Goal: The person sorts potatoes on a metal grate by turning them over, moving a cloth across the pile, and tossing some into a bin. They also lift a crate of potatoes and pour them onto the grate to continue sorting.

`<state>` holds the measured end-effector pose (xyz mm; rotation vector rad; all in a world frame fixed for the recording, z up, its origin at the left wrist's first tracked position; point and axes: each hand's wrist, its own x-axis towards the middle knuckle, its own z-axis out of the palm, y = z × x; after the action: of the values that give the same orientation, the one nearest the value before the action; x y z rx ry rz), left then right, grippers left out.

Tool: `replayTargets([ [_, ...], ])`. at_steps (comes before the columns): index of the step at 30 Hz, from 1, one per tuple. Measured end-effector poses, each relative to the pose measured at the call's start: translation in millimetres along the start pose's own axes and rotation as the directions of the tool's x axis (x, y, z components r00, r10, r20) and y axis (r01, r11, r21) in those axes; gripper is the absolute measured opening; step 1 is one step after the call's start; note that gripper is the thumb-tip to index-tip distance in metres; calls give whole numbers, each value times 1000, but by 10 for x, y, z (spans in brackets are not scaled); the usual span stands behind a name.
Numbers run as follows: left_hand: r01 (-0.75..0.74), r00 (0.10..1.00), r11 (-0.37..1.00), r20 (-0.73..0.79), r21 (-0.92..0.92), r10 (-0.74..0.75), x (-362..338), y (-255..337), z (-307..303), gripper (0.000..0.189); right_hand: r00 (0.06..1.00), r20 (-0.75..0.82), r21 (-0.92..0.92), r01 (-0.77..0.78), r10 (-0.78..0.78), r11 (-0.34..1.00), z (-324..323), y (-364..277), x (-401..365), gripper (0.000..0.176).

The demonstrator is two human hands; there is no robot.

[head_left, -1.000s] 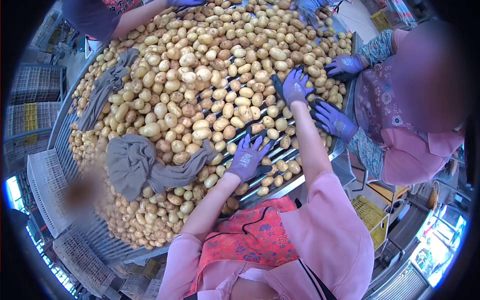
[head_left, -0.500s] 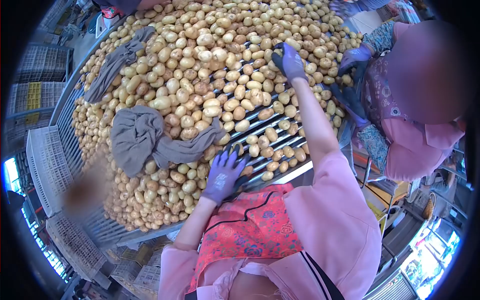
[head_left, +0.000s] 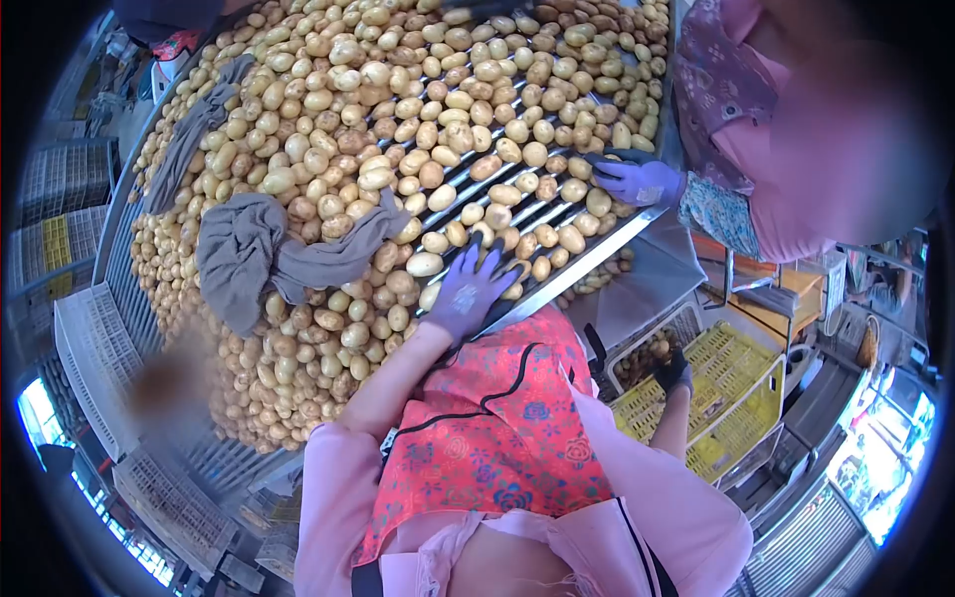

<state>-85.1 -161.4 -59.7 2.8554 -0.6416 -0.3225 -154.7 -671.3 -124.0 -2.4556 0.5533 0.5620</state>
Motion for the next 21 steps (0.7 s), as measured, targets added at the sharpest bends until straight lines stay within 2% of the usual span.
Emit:
replayTargets([
  [1, 32, 998, 999, 47, -11, -32, 114, 73, -129, 49, 969, -118, -50, -224, 217, 973, -34, 51, -36, 39],
  [2, 49, 996, 999, 75, -5, -49, 200, 95, -156, 47, 914, -293, -73, -313, 280, 947, -55, -103, -89, 42],
  [3, 46, 998, 999, 55, -21, -45, 247, 101, -199, 47, 881, -426, -103, -276, 208, 956, -31, -302, -90, 45],
  [4, 44, 998, 998, 38, -38, -42, 261, 116, -232, 47, 892, -451, -260, -102, -27, 960, 10, -726, -62, 45],
  [5, 26, 999, 997, -35, -67, -28, 236, 91, -148, 48, 853, -451, -429, 50, -261, 902, 50, -1150, -35, 45],
  [6, 28, 999, 997, -32, -67, -30, 179, 86, -236, 48, 891, -340, -369, 167, -300, 914, 54, -1849, -87, 46],
  [7, 69, 998, 989, 20, -133, -67, 98, 86, -402, 48, 697, -396, -477, 400, -598, 783, 351, -1916, 66, 44],
  [8, 115, 992, 974, 73, -197, -103, -7, 67, -495, 48, 613, -316, -540, 511, -724, 669, 525, -2269, 64, 42],
  [9, 131, 991, 977, 41, -166, -126, -186, -11, -451, 49, 582, -246, -414, 660, -775, 627, 657, -2616, 102, 42],
  [10, 217, 976, 946, 72, -240, -206, -352, -42, -570, 49, 534, -182, -267, 782, -826, 564, 748, -2927, 140, 42],
  [12, 287, 955, 957, -59, -42, -290, -891, -104, -547, 48, 523, -41, -38, 850, -851, 525, 823, -3441, 172, 42],
  [13, 345, 938, 938, -30, 27, -344, -1186, -121, -516, 49, 498, 12, -48, 867, -867, 497, 893, -3611, 210, 42],
  [14, 446, 895, 895, 6, 15, -446, -1429, -79, -529, 52, 470, 68, -54, 883, -880, 467, 975, -3747, 240, 41],
  [15, 473, 879, 875, 12, 106, -477, -1689, -70, -439, 55, 500, 165, -197, 861, -850, 468, 1081, -3874, 252, 45],
  [16, 510, 859, 858, 17, 59, -511, -1884, -46, -393, 57, 514, 226, -274, 849, -828, 452, 1240, -3930, 311, 44],
  [18, 511, 847, 849, 89, 139, -524, -2051, 10, -359, 57, 576, 266, -359, 803, -773, 475, 1514, -4012, 447, 41],
  [19, 519, 838, 837, 88, 177, -538, -2073, 0, -195, 57, 578, 308, -280, 814, -756, 508, 1503, -4097, 466, 41],
  [20, 525, 830, 825, 88, 212, -551, -2008, -12, -132, 57, 552, 279, -246, 832, -786, 498, 1461, -4144, 436, 40],
  [21, 557, 798, 818, 183, 144, -575, -1917, -14, -63, 56, 587, 278, 37, 785, -761, 619, 1372, -4164, 400, 40],
])
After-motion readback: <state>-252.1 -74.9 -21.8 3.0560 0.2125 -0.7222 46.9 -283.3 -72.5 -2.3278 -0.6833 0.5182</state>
